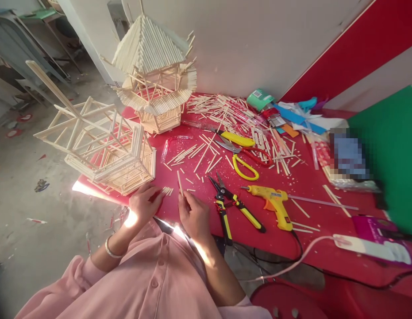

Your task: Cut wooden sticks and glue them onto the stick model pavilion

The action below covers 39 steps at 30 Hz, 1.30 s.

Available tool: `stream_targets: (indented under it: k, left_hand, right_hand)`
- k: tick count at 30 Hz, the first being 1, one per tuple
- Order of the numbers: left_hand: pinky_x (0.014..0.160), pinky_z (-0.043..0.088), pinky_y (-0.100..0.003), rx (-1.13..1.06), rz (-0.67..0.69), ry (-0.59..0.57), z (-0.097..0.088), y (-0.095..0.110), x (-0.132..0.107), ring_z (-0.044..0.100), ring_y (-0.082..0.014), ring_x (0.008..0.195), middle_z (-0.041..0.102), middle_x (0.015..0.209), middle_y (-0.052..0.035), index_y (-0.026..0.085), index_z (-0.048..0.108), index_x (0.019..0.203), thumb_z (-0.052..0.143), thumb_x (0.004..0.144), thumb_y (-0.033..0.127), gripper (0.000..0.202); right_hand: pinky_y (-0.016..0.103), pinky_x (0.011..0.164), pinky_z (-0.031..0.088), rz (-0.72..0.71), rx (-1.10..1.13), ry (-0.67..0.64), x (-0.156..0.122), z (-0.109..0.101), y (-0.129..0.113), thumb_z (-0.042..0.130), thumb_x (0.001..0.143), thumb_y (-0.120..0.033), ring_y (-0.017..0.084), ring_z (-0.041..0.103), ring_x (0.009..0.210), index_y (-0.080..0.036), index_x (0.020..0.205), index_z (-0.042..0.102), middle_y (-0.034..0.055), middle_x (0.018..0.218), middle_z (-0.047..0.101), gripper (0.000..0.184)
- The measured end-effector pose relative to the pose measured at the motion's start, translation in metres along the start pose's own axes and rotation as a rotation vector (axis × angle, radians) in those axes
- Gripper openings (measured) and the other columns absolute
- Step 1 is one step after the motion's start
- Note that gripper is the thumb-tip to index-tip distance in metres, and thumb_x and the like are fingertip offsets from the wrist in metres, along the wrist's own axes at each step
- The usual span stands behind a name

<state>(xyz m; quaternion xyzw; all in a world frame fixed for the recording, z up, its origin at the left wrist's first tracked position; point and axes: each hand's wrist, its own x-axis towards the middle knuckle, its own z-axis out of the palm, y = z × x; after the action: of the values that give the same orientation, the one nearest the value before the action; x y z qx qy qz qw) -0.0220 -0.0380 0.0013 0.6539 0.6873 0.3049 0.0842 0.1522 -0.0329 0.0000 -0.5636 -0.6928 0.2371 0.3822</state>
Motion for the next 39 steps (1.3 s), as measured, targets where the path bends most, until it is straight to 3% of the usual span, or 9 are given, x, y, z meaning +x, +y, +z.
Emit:
stream_targets:
  k: [13,26,29,32,36,39]
  left_hand:
    - [0.055,0.041,-0.023,0.077,0.003,0.004,0.003,-0.001,-0.002,0.067,-0.015,0.072,0.072,0.087,-0.0018,0.023,0.075,0.086,0.063,0.087,0.027,0.013]
    - [0.052,0.038,-0.024,0.119,-0.002,0.024,0.003,0.001,-0.001,0.068,-0.0163,0.073,0.073,0.089,-0.0028,0.022,0.075,0.087,0.062,0.088,0.028,0.014]
    - [0.052,0.038,-0.024,0.123,-0.003,0.04,0.004,0.001,-0.001,0.068,-0.0162,0.072,0.073,0.09,-0.0032,0.022,0.075,0.087,0.061,0.088,0.028,0.015]
    - [0.054,0.041,-0.023,0.094,0.011,0.034,0.004,0.0,-0.001,0.068,-0.0163,0.075,0.072,0.09,-0.004,0.021,0.074,0.087,0.058,0.09,0.028,0.018]
    - [0.058,0.044,-0.024,0.075,0.013,0.024,0.002,-0.006,0.001,0.068,-0.0175,0.078,0.073,0.094,-0.0055,0.02,0.075,0.091,0.057,0.09,0.022,0.018]
    - [0.059,0.046,-0.025,0.1,-0.008,-0.005,0.002,-0.013,0.003,0.067,-0.019,0.076,0.072,0.093,-0.0071,0.02,0.075,0.091,0.058,0.087,0.018,0.018]
  right_hand:
    - [0.027,0.071,0.053,-0.027,-0.015,-0.038,-0.001,0.0,0.004,0.052,0.094,-0.035,0.02,0.071,0.079,-0.02,0.103,0.071,0.0097,0.093,0.076,0.026]
    - [0.029,0.074,0.051,-0.03,0.032,-0.056,-0.001,-0.001,0.002,0.05,0.096,-0.034,0.02,0.069,0.08,-0.019,0.104,0.069,0.0093,0.09,0.075,0.026]
    - [0.028,0.075,0.05,-0.041,0.028,-0.049,0.001,-0.004,-0.002,0.047,0.098,-0.035,0.018,0.066,0.081,-0.02,0.097,0.07,0.0078,0.088,0.071,0.027]
    - [0.027,0.068,0.047,-0.032,-0.128,-0.042,0.01,-0.005,-0.01,0.046,0.098,-0.034,0.017,0.064,0.075,-0.02,0.089,0.07,0.0065,0.083,0.066,0.03]
    - [0.029,0.055,0.037,0.0,-0.457,-0.13,0.035,0.0,-0.024,0.049,0.095,-0.029,0.017,0.06,0.064,-0.02,0.083,0.07,0.0059,0.079,0.064,0.026]
    - [0.03,0.054,0.035,0.005,-0.577,-0.161,0.054,0.005,-0.031,0.052,0.094,-0.027,0.018,0.061,0.067,-0.019,0.089,0.071,0.0078,0.083,0.065,0.021]
